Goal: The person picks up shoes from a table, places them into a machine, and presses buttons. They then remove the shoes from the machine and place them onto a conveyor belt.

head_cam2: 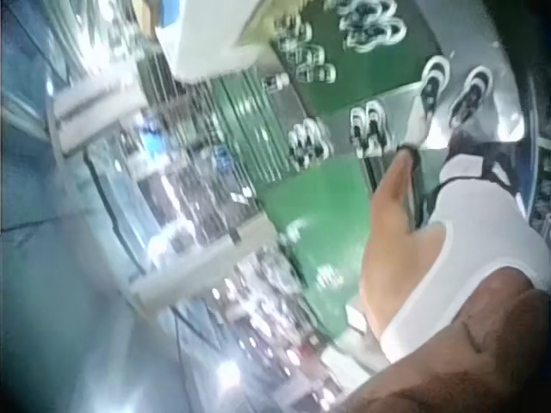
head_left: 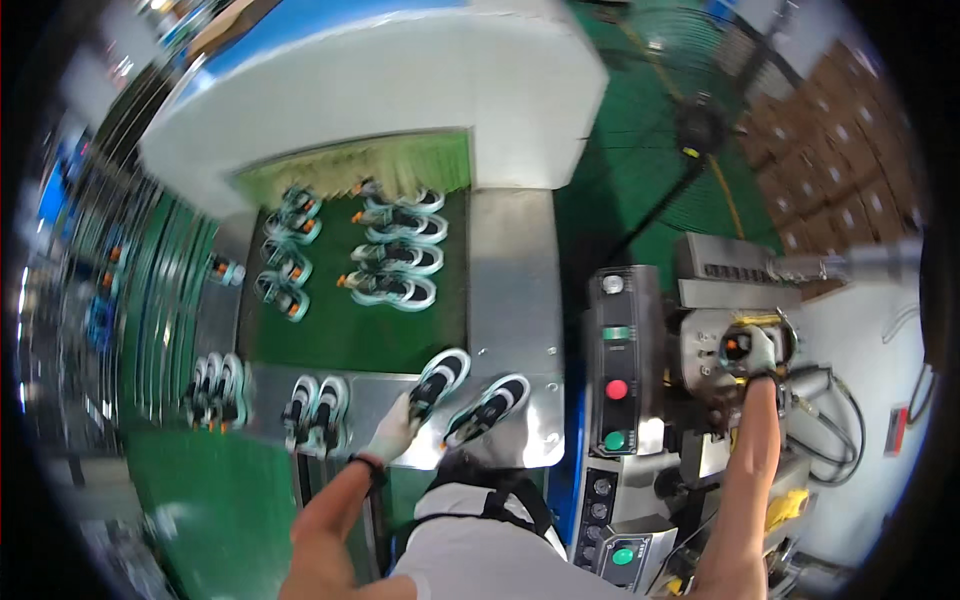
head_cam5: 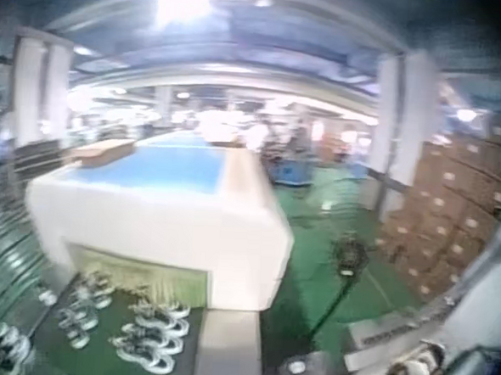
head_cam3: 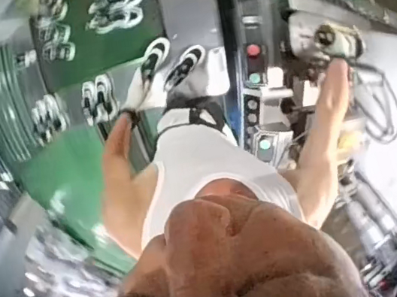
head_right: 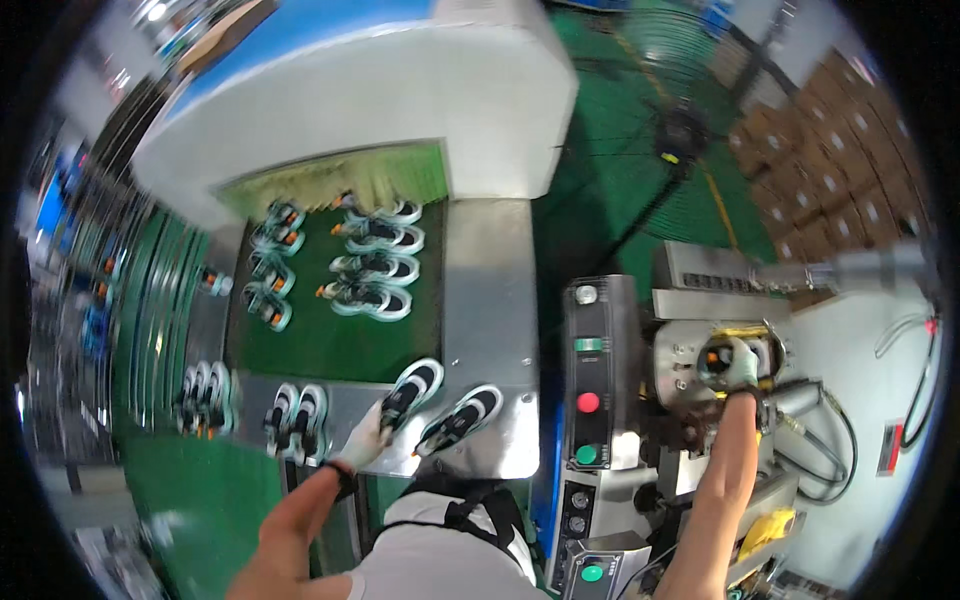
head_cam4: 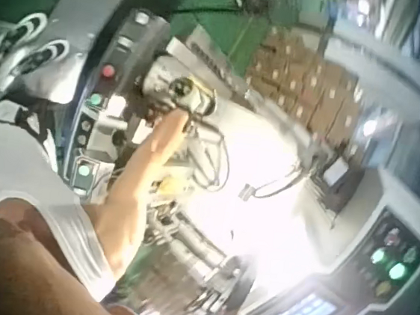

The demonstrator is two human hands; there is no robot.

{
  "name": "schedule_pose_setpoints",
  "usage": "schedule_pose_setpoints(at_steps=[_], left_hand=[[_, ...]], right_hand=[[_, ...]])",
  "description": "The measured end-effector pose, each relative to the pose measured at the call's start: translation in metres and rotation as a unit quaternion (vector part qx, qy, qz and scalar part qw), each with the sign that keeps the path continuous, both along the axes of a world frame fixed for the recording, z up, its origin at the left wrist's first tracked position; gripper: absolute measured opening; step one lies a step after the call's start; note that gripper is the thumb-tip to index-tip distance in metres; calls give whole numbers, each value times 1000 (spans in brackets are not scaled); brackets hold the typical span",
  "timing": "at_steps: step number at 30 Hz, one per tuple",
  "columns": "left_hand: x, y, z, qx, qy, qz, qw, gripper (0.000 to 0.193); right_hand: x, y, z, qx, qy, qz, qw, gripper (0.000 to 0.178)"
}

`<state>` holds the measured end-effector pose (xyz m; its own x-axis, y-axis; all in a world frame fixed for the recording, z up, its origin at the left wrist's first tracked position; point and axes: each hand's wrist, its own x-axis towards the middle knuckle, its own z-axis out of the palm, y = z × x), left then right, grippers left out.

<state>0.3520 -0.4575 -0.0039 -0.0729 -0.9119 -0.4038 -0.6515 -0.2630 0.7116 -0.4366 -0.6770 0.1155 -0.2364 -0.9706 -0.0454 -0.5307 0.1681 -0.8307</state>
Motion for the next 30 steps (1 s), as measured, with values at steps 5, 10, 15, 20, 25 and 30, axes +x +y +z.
schedule_pose_setpoints(at_steps=[5, 10, 15, 20, 25, 30], left_hand=[[32, 51, -49, -127, -27, 13, 991, 59], [28, 52, -68, -132, -67, -6, 989, 69], [42, 16, -29, -102, 45, -103, 988, 78], [25, 4, -72, -72, 66, -76, 992, 95], [67, -13, -66, -22, 196, -19, 980, 74], [77, -67, -24, 91, 201, -54, 974, 67]], right_hand=[[321, 84, 73, -123, -5, -122, 985, 65], [442, 214, -55, 253, 543, 49, 799, 82], [441, 251, -107, 52, 422, -14, 905, 94], [595, 251, -157, 231, -296, -112, 920, 57], [684, 222, -153, 155, -143, -329, 920, 32], [670, 241, -106, 64, -446, -389, 803, 32]])
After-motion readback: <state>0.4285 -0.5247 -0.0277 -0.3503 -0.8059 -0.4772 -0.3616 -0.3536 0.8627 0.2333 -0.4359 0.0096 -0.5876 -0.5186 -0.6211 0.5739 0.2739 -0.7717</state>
